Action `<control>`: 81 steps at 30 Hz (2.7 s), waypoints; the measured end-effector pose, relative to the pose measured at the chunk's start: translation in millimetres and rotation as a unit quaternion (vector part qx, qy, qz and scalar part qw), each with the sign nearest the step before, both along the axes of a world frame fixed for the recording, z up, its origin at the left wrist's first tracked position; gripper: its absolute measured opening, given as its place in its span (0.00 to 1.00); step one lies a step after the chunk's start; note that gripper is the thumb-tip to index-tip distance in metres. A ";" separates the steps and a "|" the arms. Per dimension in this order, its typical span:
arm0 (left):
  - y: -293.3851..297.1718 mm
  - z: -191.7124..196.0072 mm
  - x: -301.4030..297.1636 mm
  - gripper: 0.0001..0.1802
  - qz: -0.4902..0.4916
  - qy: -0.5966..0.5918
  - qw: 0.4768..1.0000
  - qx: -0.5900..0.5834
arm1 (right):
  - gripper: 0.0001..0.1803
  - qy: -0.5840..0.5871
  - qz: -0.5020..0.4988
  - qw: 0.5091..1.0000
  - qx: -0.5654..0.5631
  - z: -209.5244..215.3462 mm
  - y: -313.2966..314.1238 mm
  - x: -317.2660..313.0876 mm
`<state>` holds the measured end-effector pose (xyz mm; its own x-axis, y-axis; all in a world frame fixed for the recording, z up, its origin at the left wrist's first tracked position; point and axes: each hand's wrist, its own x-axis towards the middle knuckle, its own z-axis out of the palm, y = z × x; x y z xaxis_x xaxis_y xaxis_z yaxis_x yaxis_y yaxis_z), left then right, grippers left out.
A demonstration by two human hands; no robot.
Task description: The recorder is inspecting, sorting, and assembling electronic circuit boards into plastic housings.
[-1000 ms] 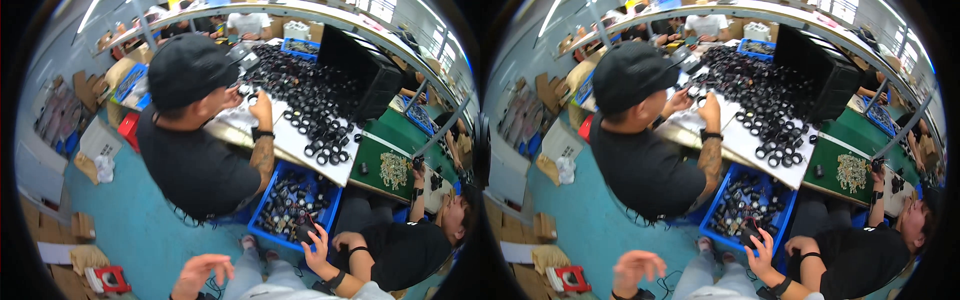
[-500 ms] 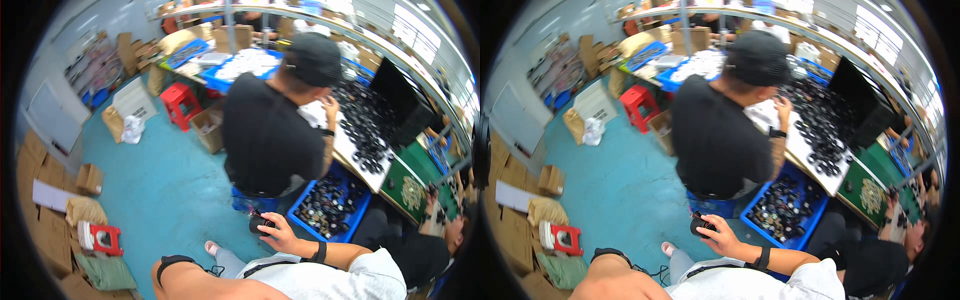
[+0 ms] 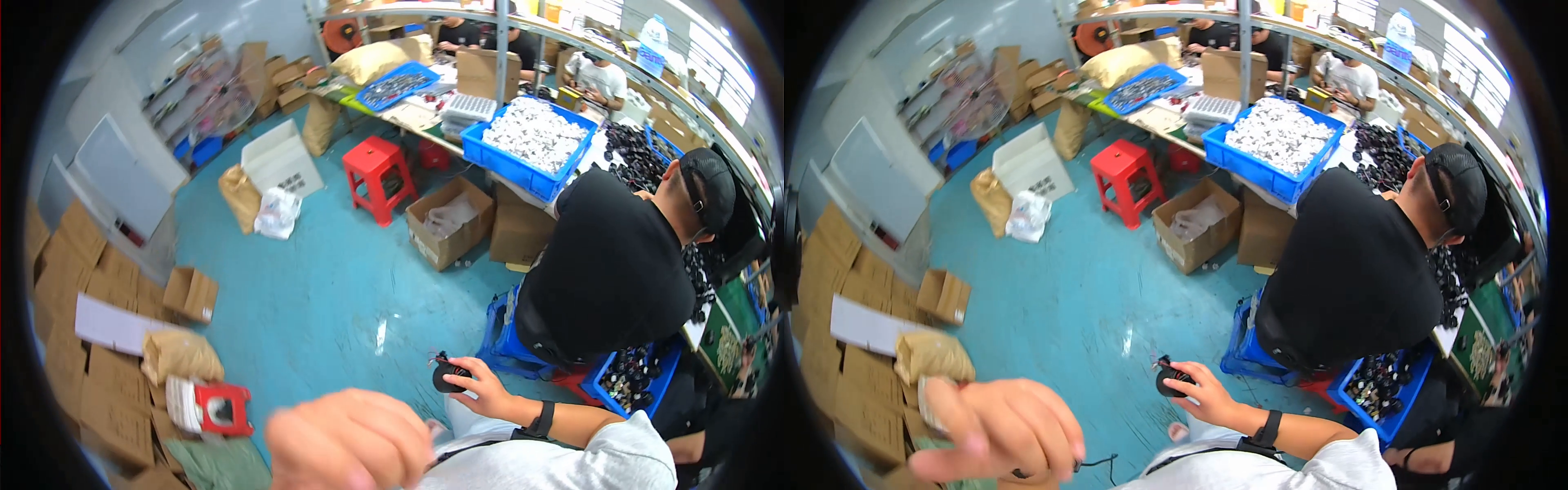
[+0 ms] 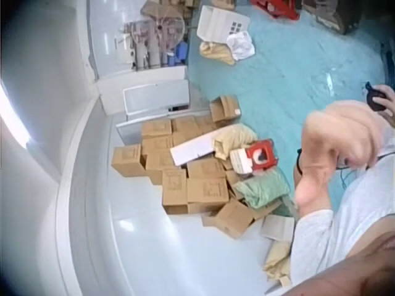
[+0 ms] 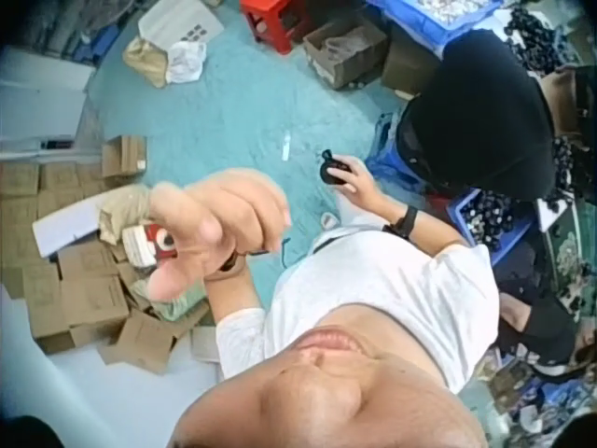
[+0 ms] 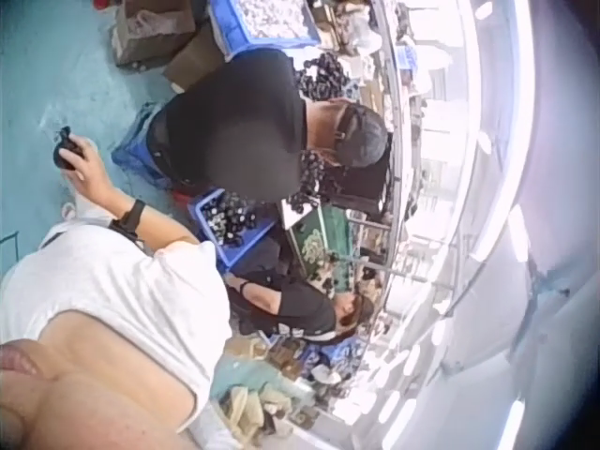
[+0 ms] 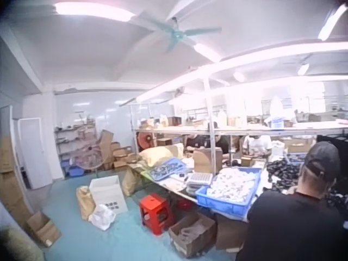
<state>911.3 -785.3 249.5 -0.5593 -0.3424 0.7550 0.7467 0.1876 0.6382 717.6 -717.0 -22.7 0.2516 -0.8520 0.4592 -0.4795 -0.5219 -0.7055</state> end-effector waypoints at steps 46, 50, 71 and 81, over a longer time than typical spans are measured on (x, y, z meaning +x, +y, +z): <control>-1072.9 -331.7 220.6 0.13 0.523 -0.523 0.574 0.353 | 0.38 -0.091 -0.555 0.812 -0.157 12.5 -1163.5 -256.3; -1129.6 -358.3 151.6 0.13 0.511 -0.544 0.575 0.335 | 0.27 -0.208 -0.632 0.744 -0.067 1.2 -1258.4 -377.0; -1245.5 -379.6 2.1 0.15 0.500 -0.655 0.508 0.252 | 0.20 0.064 -0.544 0.835 0.053 -147.3 -1529.6 -621.2; -1263.3 -405.4 18.2 0.16 0.408 -0.712 0.543 0.177 | 0.13 -0.130 -0.462 0.874 0.073 -51.9 -1443.3 -554.0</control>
<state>929.5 -2048.7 -155.9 -0.0425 -0.8977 -0.4385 -0.7908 -0.2380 0.5639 163.6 -2160.3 -74.6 -0.6722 -0.6904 0.2672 -0.4623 0.1096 -0.8799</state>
